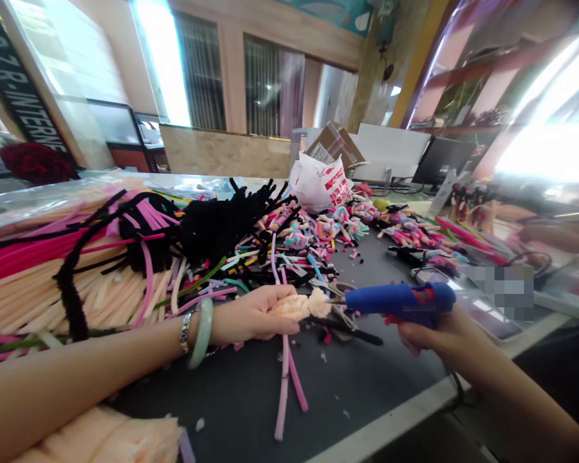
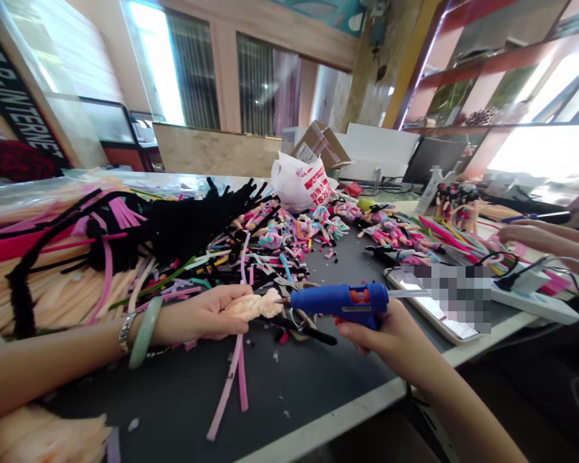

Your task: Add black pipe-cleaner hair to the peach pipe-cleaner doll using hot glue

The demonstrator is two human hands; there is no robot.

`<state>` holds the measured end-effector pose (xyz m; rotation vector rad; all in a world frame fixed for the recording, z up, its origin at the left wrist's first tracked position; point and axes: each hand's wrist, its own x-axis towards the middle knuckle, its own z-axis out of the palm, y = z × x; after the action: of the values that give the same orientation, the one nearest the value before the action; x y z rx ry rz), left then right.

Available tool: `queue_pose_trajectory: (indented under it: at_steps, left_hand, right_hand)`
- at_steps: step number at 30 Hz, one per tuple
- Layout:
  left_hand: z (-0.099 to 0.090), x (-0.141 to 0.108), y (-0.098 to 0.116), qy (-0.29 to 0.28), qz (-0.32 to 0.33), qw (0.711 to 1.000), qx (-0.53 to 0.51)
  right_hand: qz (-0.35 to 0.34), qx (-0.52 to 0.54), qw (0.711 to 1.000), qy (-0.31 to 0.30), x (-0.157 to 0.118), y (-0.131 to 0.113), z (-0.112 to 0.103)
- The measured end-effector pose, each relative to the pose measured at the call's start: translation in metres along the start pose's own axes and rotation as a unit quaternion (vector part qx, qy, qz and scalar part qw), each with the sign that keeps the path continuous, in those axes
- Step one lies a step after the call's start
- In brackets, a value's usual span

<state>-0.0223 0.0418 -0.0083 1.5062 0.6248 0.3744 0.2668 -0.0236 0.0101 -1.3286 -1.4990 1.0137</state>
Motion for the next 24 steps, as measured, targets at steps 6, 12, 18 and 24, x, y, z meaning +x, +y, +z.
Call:
queue_pose_trajectory:
  at_steps: [6,12,18,24]
  left_hand:
    - [0.0,-0.001,-0.004,0.02,0.018,0.999,-0.022]
    - [0.002,-0.004,0.003,0.066,0.024,0.998,-0.007]
    - [0.013,-0.003,0.018,0.142,0.044,0.986,-0.077]
    - [0.025,-0.002,0.029,0.204,0.062,0.964,-0.158]
  right_hand:
    - [-0.027,-0.004,1.0,-0.009,0.003,0.006,-0.01]
    - [-0.051,0.004,0.998,0.031,0.005,0.008,-0.01]
    - [-0.082,0.026,0.994,0.065,0.007,0.015,-0.003]
    - [-0.106,0.068,0.988,0.089,-0.001,0.015,0.022]
